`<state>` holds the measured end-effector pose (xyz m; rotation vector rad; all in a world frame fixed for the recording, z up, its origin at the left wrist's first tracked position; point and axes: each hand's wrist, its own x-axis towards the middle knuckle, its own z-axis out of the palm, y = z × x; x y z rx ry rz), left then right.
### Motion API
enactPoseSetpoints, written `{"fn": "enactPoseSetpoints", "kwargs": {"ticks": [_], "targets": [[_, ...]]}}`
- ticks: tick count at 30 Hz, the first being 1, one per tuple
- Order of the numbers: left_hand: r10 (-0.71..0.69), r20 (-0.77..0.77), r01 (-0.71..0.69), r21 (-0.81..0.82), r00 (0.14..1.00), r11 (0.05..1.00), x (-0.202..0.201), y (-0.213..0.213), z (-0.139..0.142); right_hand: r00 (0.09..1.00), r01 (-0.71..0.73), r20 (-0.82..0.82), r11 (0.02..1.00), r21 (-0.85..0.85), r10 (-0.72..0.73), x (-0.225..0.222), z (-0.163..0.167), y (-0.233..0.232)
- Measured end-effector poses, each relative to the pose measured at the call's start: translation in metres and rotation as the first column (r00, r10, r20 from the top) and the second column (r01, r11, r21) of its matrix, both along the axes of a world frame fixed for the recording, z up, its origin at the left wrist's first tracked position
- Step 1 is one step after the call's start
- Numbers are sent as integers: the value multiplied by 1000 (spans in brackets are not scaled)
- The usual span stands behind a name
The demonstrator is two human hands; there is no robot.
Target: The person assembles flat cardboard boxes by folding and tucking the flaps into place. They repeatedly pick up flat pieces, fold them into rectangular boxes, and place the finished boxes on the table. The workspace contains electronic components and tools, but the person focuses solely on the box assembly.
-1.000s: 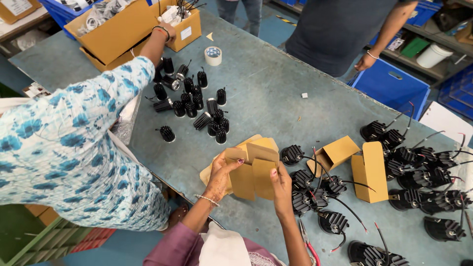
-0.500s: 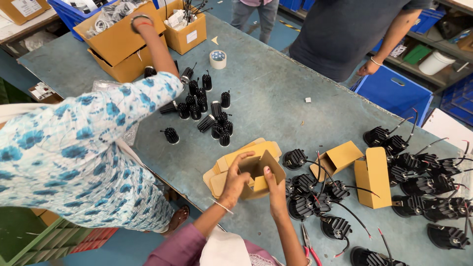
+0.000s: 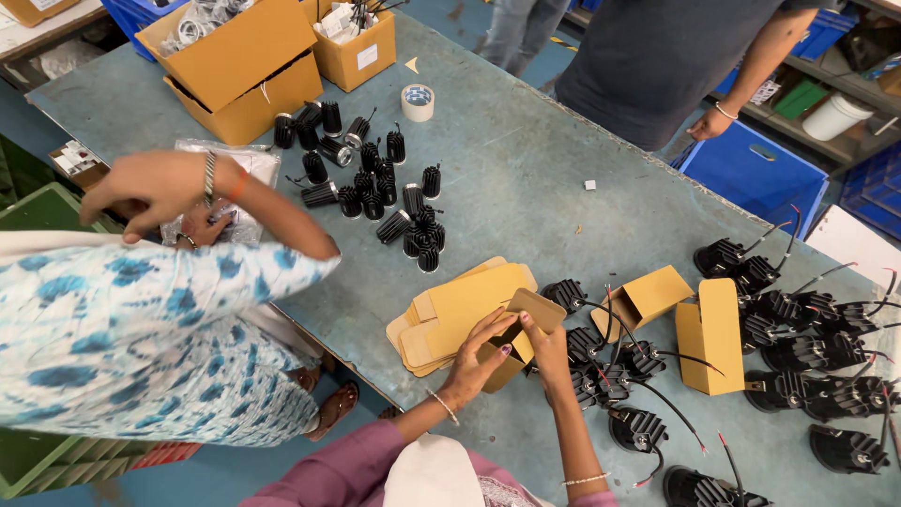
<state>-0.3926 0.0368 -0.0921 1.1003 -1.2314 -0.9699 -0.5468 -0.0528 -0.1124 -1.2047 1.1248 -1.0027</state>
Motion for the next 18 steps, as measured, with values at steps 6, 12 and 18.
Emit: {"fn": "enactPoseSetpoints", "kwargs": {"ticks": [6, 12, 18], "targets": [[46, 186, -39, -40, 982, 998, 2, -1, -9, 998, -58, 20, 998, -35, 58, 3, -11, -7], [24, 254, -44, 70, 967, 997, 3, 0, -13, 995, -28, 96, 995, -91, 37, 11, -16, 3], [27, 287, -54, 85, 958, 995, -7, -5, -26, 984, 67, 176, 976, -209, -30, -3, -20, 11]]}}
